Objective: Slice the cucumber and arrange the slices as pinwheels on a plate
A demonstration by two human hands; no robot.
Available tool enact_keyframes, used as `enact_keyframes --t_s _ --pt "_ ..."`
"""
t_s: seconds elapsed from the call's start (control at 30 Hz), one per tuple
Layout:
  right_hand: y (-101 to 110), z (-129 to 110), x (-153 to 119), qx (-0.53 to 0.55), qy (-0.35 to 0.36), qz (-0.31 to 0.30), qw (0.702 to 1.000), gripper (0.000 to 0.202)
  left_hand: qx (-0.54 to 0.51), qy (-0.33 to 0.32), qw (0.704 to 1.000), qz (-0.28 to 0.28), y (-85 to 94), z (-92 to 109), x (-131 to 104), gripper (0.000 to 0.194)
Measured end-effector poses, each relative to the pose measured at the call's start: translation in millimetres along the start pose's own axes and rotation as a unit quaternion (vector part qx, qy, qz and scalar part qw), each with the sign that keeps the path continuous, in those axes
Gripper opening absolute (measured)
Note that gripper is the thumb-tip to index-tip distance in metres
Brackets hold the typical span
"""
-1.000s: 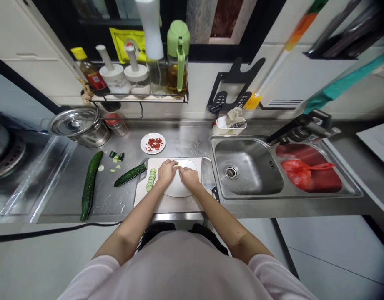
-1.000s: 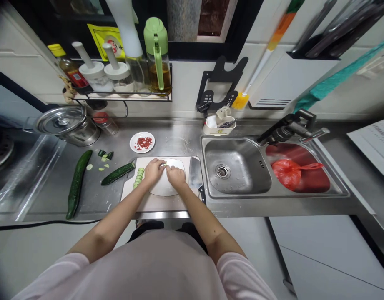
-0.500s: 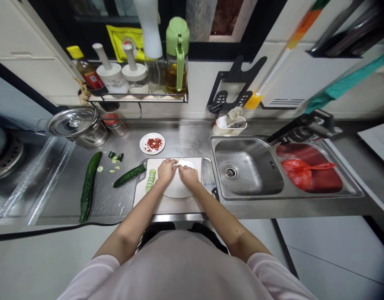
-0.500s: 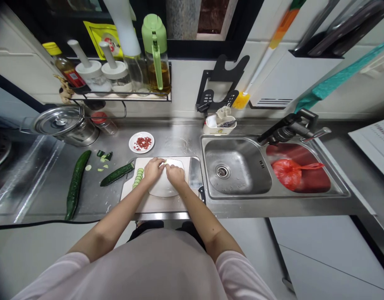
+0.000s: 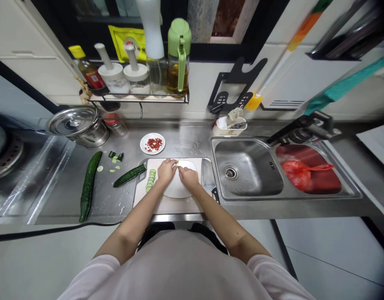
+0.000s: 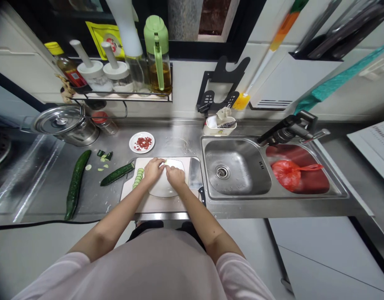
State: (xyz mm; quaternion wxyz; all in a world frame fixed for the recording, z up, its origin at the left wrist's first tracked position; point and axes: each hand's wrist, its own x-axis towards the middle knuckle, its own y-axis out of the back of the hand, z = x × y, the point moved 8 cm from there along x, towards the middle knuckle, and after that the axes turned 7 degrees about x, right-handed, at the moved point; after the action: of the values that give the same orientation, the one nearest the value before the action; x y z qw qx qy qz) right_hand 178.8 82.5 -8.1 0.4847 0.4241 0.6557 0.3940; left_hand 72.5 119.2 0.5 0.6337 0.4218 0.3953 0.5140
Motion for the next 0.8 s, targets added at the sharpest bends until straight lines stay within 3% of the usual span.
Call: enact_keyframes --t_s 0.57,0.8 --pt "7.3 0.8 -8.8 0.026 -0.021 0.004 0.999 0.039 -0.032 0.011 0.999 0.003 5.9 0.4 -4.9 0.028" --pt "10.3 5.8 -21.9 0.052 -0.038 0.025 0.998 0.042 -0.113 0.064 0.99 0.055 21.4 -10.9 -35.2 0.027"
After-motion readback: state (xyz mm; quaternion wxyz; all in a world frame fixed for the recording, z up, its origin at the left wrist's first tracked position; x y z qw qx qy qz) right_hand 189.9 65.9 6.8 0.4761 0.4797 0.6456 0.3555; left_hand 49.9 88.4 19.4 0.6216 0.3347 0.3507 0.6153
